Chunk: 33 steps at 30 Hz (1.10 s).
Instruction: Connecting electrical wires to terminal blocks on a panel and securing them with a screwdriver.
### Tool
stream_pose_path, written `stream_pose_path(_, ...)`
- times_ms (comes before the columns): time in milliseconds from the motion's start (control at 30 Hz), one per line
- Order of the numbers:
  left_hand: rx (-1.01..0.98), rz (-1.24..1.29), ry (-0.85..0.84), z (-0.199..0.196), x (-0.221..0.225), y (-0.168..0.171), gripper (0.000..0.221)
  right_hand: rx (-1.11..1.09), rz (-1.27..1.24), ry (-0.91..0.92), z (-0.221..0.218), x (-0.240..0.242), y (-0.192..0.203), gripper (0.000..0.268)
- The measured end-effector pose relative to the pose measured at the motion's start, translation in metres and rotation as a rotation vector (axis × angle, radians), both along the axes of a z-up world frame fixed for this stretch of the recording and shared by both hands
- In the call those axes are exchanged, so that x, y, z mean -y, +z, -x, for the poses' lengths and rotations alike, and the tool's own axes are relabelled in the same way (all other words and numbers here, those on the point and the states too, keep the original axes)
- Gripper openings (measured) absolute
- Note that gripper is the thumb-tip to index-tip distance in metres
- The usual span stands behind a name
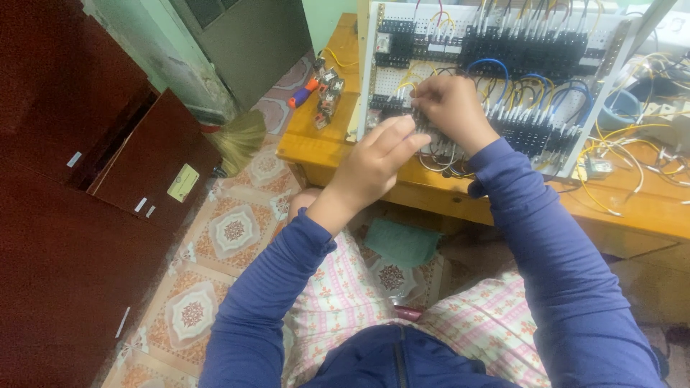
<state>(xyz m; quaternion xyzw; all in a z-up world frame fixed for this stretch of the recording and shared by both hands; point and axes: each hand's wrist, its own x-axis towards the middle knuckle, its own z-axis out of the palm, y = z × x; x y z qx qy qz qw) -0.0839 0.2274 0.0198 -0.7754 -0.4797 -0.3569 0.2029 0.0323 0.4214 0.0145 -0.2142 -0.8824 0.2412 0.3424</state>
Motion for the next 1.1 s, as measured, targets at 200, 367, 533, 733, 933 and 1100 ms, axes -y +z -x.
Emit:
stream_pose_path(200,-0.415,-0.397,0.541,-0.014,0.003,0.022,0.021,0.112,0.150,-0.050,0.005,-0.002,0.010,0.009)
stream_pose_path(367,-0.224,-0.021,0.481,-0.006,0.004,0.003,0.044,0.095,0.201,-0.082,0.004,-0.002,0.007,0.006)
stream_pose_path(533,-0.301,-0.119,0.652,-0.009,0.009,0.010,0.035,0.077,0.097,-0.046,0.005,0.001,0.010,0.007)
stream_pose_path(733,-0.155,0.036,0.533,-0.012,0.006,0.007,0.039,0.157,0.186,-0.080,0.010,0.000,0.013,0.003)
stream_pose_path(933,-0.115,0.184,0.434,-0.012,0.005,0.009,0.060,0.115,0.211,-0.076,0.007,0.008,0.018,0.006)
stream_pose_path(1100,-0.187,0.044,0.497,-0.013,0.001,0.010,0.045,0.163,0.192,-0.108,0.008,0.009,0.020,0.011)
